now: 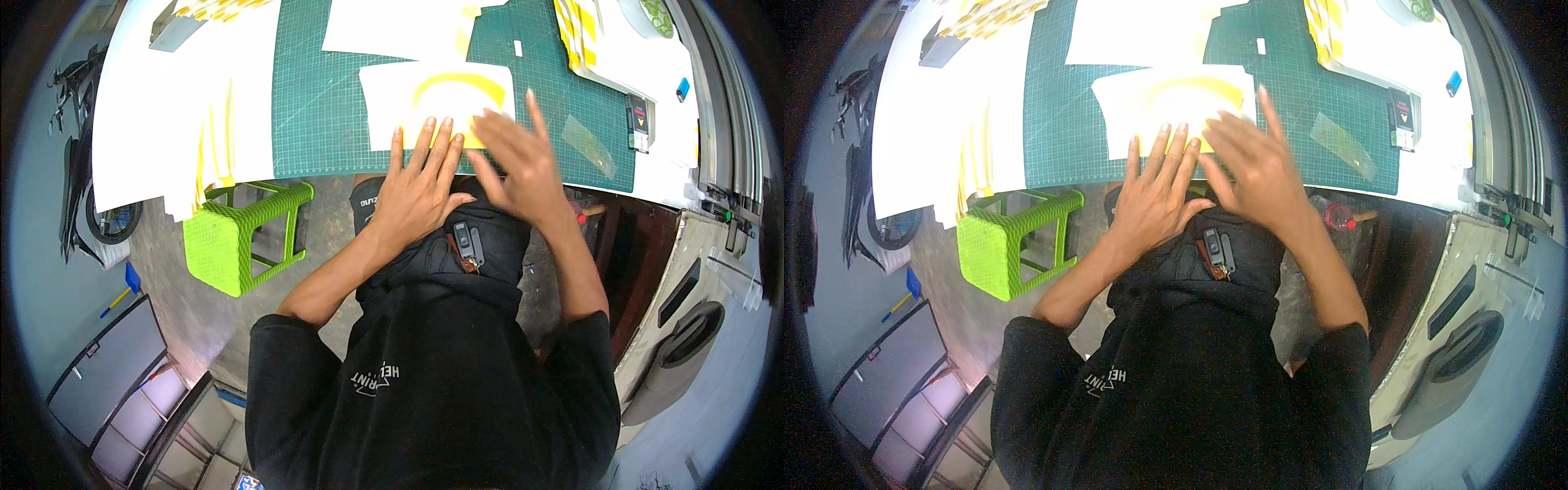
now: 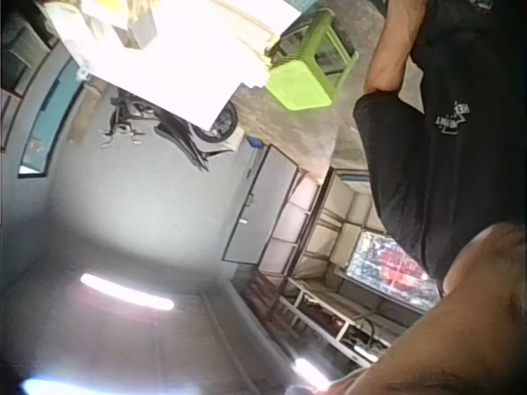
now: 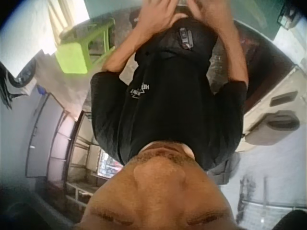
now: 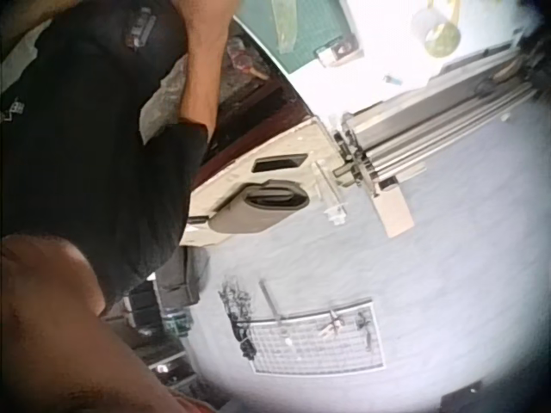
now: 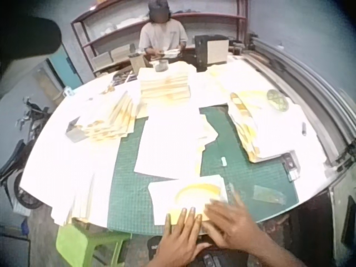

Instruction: The person repeatedly folds white paper sheets with yellow printed designs in half on a green cutting mat. They smooth each fold with their hands and place the finished sheets into a growing stack on the table.

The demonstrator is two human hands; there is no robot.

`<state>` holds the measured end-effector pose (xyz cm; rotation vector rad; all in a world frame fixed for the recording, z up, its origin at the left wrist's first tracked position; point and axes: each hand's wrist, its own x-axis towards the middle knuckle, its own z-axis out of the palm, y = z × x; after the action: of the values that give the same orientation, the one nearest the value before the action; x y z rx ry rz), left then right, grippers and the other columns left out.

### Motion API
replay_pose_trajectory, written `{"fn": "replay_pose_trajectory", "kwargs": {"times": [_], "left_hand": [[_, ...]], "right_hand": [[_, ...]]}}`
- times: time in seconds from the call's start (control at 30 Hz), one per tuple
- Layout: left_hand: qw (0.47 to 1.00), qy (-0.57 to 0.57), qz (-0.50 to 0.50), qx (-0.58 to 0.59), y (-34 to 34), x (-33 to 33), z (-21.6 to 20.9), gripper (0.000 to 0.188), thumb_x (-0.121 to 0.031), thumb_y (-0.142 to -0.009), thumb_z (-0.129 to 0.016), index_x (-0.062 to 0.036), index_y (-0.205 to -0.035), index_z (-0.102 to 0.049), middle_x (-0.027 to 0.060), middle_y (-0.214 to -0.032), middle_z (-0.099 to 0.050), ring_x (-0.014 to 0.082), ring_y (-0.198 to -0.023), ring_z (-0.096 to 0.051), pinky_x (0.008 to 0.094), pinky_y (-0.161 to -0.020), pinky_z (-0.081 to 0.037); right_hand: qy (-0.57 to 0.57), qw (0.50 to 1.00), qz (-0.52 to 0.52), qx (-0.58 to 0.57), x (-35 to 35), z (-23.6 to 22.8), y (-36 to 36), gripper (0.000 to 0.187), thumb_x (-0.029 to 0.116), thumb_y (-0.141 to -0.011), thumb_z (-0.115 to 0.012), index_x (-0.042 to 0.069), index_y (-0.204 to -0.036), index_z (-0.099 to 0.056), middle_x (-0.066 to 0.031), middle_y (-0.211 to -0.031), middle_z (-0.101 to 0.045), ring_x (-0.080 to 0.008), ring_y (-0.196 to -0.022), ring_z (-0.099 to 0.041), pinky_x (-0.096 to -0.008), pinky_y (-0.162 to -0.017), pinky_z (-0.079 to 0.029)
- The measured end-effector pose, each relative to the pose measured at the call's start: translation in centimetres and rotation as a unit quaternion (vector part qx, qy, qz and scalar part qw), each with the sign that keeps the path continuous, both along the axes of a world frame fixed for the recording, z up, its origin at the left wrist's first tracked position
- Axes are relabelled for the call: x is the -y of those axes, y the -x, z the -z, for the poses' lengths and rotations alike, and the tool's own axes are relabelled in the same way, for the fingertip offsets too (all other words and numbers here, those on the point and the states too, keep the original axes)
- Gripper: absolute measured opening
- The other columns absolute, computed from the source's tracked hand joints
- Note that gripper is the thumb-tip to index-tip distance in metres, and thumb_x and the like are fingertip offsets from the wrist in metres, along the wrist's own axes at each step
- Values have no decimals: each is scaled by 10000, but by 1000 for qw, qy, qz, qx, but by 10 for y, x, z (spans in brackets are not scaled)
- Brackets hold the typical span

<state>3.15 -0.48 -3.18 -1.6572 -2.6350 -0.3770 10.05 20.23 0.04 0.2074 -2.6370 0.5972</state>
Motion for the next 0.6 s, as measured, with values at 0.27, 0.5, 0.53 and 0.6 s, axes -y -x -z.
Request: {"fn": "replay_pose_trajectory", "kwargs": {"times": [0.27,0.5,0.53,0.6], "left_hand": [[1000,2,2,14,2,-1,-3,960,-635,-916,-650,20,-1585,-435,240,-1677,-363,418,-1569,-322,706,-1236,-212],[1000,6,-3,27,0,-1,-3,942,-636,-938,-632,27,-1578,-439,252,-1671,-366,427,-1576,-308,713,-1238,-199],[1000,2,-4,30,0,-1,-3,938,-636,-939,-633,31,-1572,-446,253,-1669,-368,429,-1577,-306,714,-1238,-198],[999,-1,-4,33,0,-2,-3,935,-637,-938,-633,40,-1560,-460,257,-1665,-373,430,-1579,-300,715,-1238,-195]], "right_hand": [[-17,987,24,155,-34,-28,106,365,250,-936,-780,112,-1274,-752,-120,-1088,-791,-269,-1129,-706,-527,-1242,-317],[-77,997,0,20,-19,-15,91,418,299,-936,-763,121,-1313,-728,-92,-1180,-788,-242,-1265,-656,-527,-1260,-276],[-104,994,-12,21,-10,-15,85,413,253,-914,-751,76,-1287,-734,-114,-1239,-771,-252,-1286,-654,-535,-1262,-292],[-165,986,-2,6,4,-7,77,415,206,-883,-741,38,-1262,-730,-137,-1242,-761,-271,-1267,-665,-539,-1243,-334]]}}
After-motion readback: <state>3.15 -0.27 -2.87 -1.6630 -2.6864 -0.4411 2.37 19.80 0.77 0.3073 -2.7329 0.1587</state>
